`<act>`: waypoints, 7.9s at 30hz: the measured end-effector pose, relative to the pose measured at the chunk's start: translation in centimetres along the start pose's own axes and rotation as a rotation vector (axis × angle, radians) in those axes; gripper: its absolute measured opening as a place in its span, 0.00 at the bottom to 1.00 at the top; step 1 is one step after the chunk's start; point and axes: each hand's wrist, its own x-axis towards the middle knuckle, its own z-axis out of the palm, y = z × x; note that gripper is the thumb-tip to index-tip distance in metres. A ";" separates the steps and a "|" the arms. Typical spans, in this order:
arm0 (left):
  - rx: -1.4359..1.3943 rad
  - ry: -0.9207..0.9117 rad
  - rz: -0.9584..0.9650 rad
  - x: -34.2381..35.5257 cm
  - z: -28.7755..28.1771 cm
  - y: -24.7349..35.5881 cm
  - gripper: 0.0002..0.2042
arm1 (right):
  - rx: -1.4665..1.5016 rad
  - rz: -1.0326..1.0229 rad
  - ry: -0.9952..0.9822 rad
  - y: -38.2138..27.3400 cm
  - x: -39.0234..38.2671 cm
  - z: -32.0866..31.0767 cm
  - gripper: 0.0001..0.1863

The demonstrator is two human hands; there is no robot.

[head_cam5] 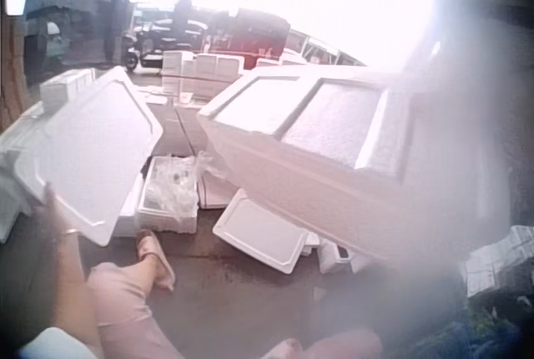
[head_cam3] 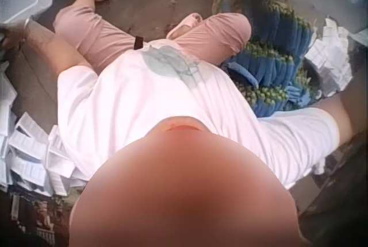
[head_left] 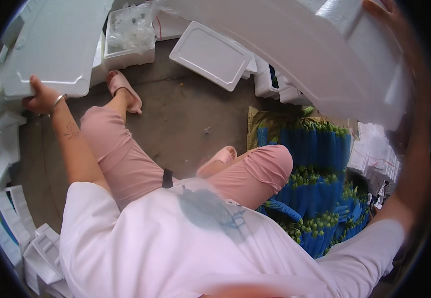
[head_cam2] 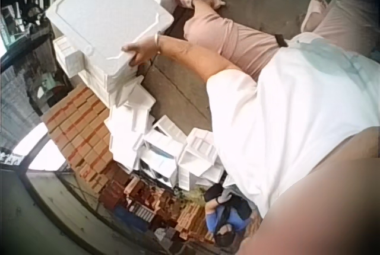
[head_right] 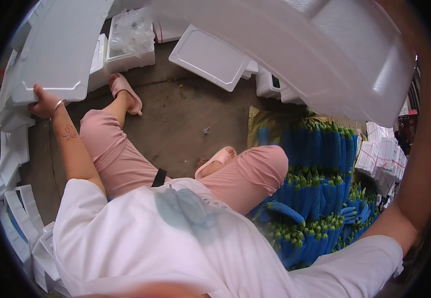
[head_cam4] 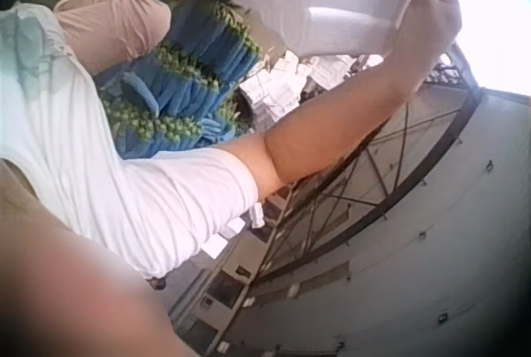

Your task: Packing blue-wrapped produce into foam boxes and preparing them with tape and plastic.

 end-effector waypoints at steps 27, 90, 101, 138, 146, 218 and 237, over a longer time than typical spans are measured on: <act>0.228 -1.592 -0.929 -12.8 -2.3 -11.3 0.23 | 2.023 1.128 -0.203 -6.7 -13.9 56.7 0.30; 0.836 -1.755 -0.824 -19.9 -8.9 -18.9 0.30 | 0.952 1.077 -0.331 -9.5 -15.1 66.8 0.52; 0.769 -1.677 -0.218 -16.8 -6.5 -29.4 0.42 | 1.119 0.450 0.615 -0.3 -27.5 31.1 0.07; -0.196 -1.988 -0.033 -27.3 -13.2 3.7 0.17 | 0.202 1.125 0.650 12.3 -44.9 37.3 0.16; -0.675 -2.035 -0.835 -27.3 -15.6 8.7 0.32 | 0.914 0.262 0.359 -9.1 -19.5 36.3 0.12; 0.083 -1.217 -1.006 -18.9 -5.8 -10.7 0.09 | 0.649 -0.460 -0.288 -18.6 -7.0 42.9 0.43; 1.008 -1.239 0.152 -20.6 0.3 -30.8 0.11 | 0.344 -0.444 -0.547 -23.0 -0.2 47.5 0.35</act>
